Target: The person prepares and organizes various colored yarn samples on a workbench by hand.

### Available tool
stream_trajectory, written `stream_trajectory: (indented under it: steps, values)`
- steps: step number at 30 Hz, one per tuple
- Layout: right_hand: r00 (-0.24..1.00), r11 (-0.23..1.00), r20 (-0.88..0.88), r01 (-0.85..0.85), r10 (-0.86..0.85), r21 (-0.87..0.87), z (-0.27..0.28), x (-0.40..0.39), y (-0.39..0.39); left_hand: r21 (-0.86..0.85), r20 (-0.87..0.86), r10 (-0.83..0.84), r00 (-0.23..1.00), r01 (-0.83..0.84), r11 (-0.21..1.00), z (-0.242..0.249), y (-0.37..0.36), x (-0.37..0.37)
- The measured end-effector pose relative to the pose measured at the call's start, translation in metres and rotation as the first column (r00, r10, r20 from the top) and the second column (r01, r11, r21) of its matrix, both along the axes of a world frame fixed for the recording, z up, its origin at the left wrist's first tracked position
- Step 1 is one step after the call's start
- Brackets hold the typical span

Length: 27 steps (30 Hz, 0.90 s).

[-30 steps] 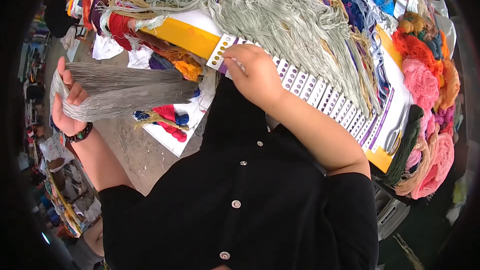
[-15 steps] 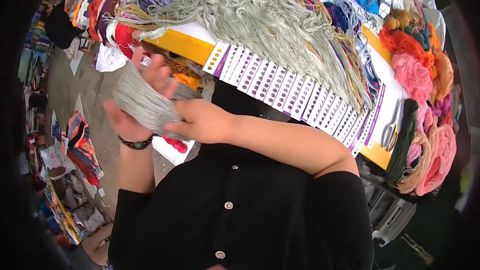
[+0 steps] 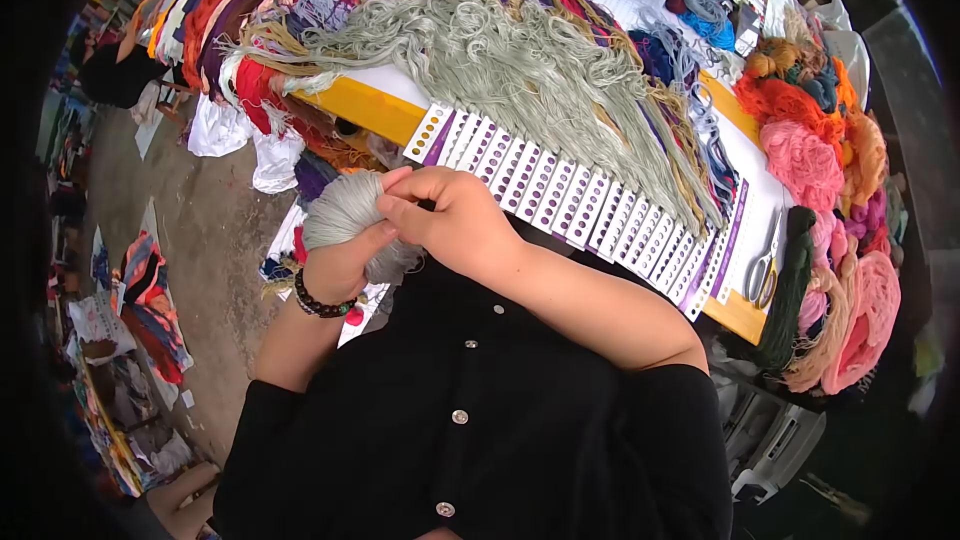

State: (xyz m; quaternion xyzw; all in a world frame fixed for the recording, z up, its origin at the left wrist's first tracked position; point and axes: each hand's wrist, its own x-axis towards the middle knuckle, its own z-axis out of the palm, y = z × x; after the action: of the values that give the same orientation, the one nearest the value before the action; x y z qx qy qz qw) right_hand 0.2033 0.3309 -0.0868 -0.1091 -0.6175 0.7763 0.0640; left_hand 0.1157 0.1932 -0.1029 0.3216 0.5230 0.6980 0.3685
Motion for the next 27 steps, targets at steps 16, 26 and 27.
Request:
stream_trajectory:
  steps: [16, 26, 27]
  values:
    - [0.996, 0.981, -0.006, -0.084, 0.084, -0.177, 0.007, 0.01, 0.0, 0.021, 0.295, 0.034, 0.955, -0.042, 0.999, 0.003, -0.007, 0.007]
    - [0.999, 0.977, 0.022, -0.038, 0.044, -0.211, 0.0, 0.01, -0.001, -0.082, 0.29, 0.114, 0.95, -0.095, 0.992, -0.008, -0.005, 0.01]
    - [0.999, 0.977, 0.023, -0.038, 0.044, -0.212, 0.0, 0.01, -0.001, -0.082, 0.29, 0.114, 0.95, -0.094, 0.992, -0.008, -0.004, 0.011]
